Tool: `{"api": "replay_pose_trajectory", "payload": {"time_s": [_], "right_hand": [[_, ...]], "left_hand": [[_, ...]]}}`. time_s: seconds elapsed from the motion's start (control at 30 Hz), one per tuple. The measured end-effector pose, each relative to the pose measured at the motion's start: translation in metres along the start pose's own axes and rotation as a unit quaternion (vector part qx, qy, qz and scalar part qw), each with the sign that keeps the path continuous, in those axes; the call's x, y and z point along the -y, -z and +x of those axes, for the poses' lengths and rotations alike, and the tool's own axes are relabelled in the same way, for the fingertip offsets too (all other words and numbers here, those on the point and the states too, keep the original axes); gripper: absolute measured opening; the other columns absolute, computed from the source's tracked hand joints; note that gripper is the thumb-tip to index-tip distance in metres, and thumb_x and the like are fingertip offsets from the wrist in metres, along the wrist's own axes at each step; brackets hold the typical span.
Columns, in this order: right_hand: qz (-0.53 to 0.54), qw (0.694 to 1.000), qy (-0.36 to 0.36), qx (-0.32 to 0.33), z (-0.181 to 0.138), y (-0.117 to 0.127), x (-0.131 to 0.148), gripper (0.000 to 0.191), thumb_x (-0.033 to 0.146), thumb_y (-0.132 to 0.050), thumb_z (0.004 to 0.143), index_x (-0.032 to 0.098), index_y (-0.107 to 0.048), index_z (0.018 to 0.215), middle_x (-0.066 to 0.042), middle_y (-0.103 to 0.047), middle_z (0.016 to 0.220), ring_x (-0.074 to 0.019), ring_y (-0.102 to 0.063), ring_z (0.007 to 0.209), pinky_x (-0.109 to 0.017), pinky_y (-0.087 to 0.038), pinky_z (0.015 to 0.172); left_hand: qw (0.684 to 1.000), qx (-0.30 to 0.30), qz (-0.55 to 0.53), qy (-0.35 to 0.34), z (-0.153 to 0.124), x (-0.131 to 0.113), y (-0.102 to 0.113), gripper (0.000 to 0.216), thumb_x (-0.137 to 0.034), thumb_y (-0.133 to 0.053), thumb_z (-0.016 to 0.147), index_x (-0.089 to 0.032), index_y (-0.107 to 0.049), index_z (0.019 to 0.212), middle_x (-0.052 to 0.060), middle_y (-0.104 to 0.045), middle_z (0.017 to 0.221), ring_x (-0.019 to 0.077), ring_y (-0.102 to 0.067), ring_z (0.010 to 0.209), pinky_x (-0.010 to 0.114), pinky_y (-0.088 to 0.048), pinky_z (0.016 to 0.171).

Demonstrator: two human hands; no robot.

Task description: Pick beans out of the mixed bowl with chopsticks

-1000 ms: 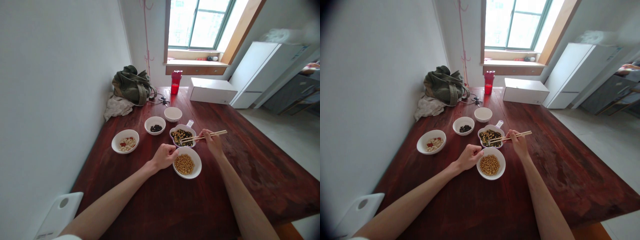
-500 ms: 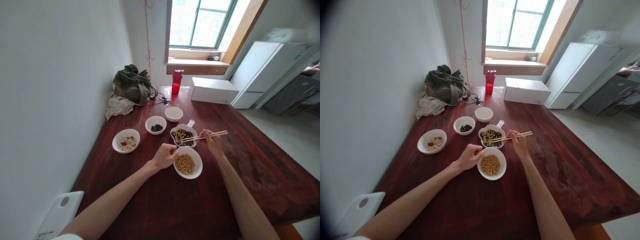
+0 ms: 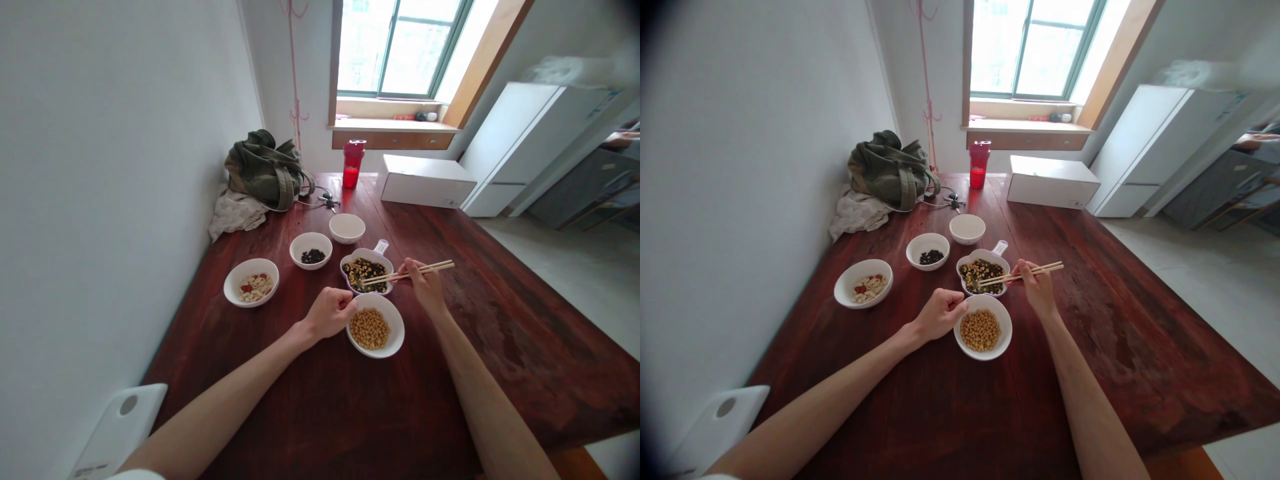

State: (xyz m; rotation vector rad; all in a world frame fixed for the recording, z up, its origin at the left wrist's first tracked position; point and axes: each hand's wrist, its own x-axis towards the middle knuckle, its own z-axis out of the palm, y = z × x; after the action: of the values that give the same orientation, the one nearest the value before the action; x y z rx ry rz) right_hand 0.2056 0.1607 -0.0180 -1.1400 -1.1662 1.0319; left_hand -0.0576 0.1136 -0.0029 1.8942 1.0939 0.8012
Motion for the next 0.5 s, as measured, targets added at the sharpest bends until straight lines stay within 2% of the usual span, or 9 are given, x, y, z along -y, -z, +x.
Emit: {"api": "replay_pose_trajectory", "payload": {"time_s": [0.23, 0.4, 0.5], "right_hand": [[0.084, 0.996, -0.004, -0.025, 0.001, 0.007, 0.009, 0.045, 0.064, -0.078, 0.082, 0.022, -0.066, 0.069, -0.004, -0.074, 0.075, -0.023, -0.077, 0.071, -0.033, -0.067, 0.06], [0.085, 0.994, -0.04, 0.055, -0.004, 0.014, 0.021, 0.047, 0.065, -0.074, 0.085, 0.022, -0.063, 0.068, -0.005, -0.073, 0.077, -0.0248, -0.078, 0.078, -0.033, -0.066, 0.06], [0.072, 0.995, -0.045, 0.058, -0.004, 0.013, 0.02, 0.047, 0.065, -0.072, 0.087, 0.022, -0.063, 0.069, -0.006, -0.073, 0.077, -0.0257, -0.078, 0.078, -0.034, -0.066, 0.06]], "left_hand": [[1.0, 0.002, 0.001, 0.004, 0.0, 0.001, 0.0, 0.044, -0.034, -0.052, 0.091, -0.018, -0.031, 0.056, -0.005, -0.027, 0.055, 0.0073, -0.027, 0.055, 0.026, -0.017, 0.054], [1.0, 0.0, 0.004, 0.001, 0.0, 0.003, 0.0, 0.044, -0.034, -0.052, 0.091, -0.018, -0.031, 0.056, -0.006, -0.027, 0.055, 0.0072, -0.026, 0.056, 0.026, -0.017, 0.054], [1.0, -0.001, 0.006, 0.001, 0.0, 0.002, 0.0, 0.044, -0.034, -0.052, 0.091, -0.018, -0.031, 0.056, -0.006, -0.027, 0.055, 0.007, -0.026, 0.055, 0.026, -0.017, 0.054]]}}
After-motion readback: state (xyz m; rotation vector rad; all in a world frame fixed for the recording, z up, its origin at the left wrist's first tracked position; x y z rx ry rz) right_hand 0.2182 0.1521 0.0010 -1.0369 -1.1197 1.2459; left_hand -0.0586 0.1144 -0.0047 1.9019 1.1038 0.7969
